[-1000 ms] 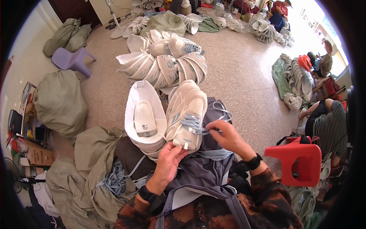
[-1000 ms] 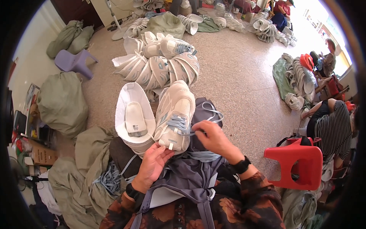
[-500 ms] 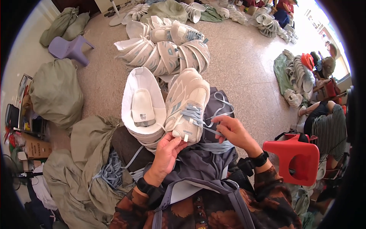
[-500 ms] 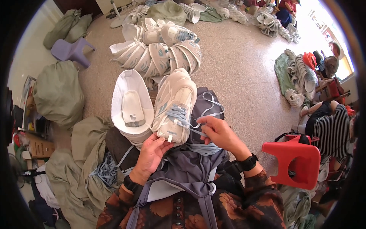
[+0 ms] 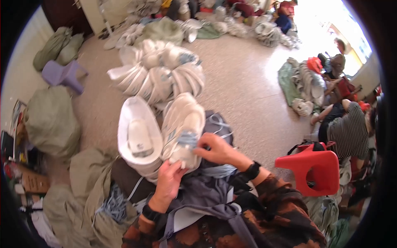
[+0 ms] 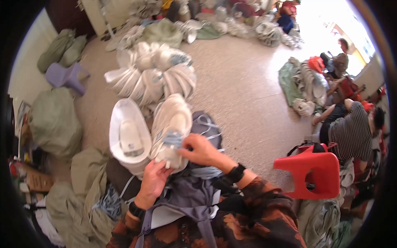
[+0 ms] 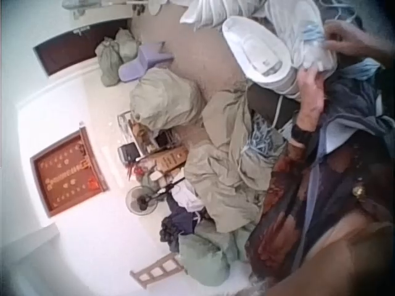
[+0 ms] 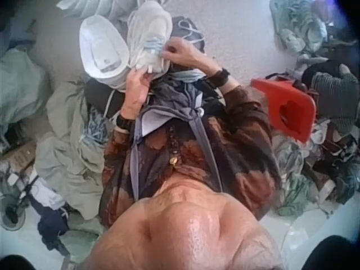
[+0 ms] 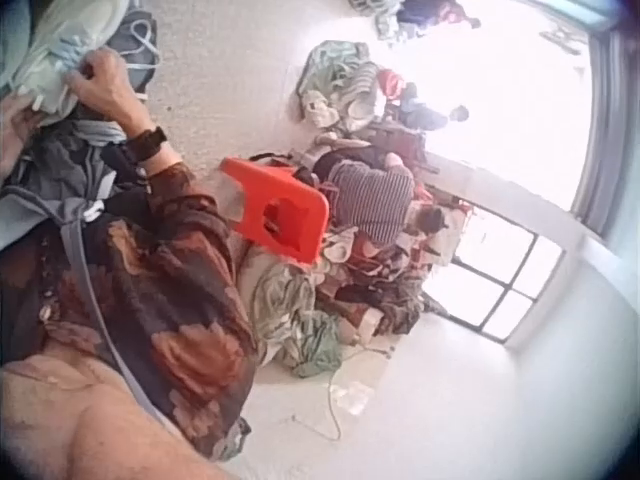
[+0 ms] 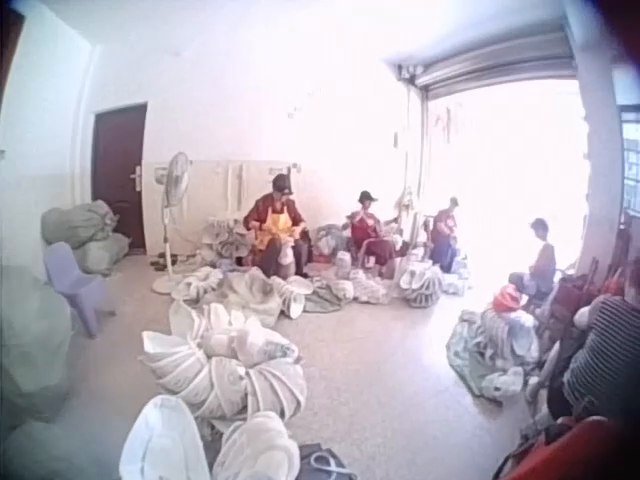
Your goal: The recorder is threading and pulling laces through the eyelets of several white athletic shoes.
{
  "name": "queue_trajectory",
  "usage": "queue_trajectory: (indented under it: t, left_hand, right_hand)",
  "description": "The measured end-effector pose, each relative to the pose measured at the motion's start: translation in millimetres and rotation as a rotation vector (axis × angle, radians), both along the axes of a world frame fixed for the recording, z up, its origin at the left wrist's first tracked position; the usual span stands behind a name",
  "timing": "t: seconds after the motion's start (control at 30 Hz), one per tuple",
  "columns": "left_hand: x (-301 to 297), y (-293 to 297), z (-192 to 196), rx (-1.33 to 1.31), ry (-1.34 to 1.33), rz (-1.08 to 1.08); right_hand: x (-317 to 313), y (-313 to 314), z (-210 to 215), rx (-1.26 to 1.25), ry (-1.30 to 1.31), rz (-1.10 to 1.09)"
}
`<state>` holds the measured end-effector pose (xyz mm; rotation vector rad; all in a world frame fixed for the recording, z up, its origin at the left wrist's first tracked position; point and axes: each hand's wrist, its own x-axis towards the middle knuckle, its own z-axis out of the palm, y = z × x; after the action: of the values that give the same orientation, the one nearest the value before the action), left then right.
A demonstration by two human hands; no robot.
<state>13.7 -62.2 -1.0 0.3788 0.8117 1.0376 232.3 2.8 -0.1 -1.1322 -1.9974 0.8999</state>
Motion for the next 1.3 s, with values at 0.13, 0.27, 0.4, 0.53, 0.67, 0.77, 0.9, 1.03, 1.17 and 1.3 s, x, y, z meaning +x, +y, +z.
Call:
queue_trajectory:
  t: [0.13,0.27,0.4,0.53,0.67,0.77,0.9,1.03,1.17,1.3]
  left_hand:
    - [1.1,2.5,-9.5,0.018,-0.080,0.037]
    - [4.8,4.8,-18.0,-0.008,-0.123,0.069]
    - [2.9,3.4,-18.4,-0.021,-0.126,0.117]
    - [7.1,6.7,-16.2,-0.035,-0.154,0.112]
    - [3.2,6.0,-22.7,-0.028,-0.170,0.103]
    - [-0.5,3.8,-26.1,-0.014,-0.154,0.119]
    - [-0.7,5.2,-30.5,0.013,-0.178,0.078]
    - [1.8,6.6,-32.9,0.011,-0.177,0.113]
    - [6.5,4.9,-25.5,-0.006,-0.201,0.125]
    - [10.0,3.6,-20.2,-0.002,-0.165,0.128]
  right_hand:
    - [-8.8,-3.8,-1.3,-0.025,-0.044,0.007]
    - [13.8,-11.4,17.6,-0.096,-0.037,-0.001]
    - [50.7,-23.5,83.7,-0.465,0.335,-0.009]
    - [102.7,-38.1,115.7,-0.407,0.895,-0.058]
    - [150.5,-55.7,142.7,-0.254,1.320,-0.116]
    - [193.0,-67.2,149.1,-0.238,1.494,-0.220]
    - [252.6,-96.4,155.8,-0.136,1.504,-0.365]
    - [308.3,-110.2,159.0,-0.102,1.480,-0.332]
    - [351.2,-114.9,150.8,-0.052,1.132,-0.485]
    - [203.6,-75.2,100.8,-0.400,0.839,-0.588]
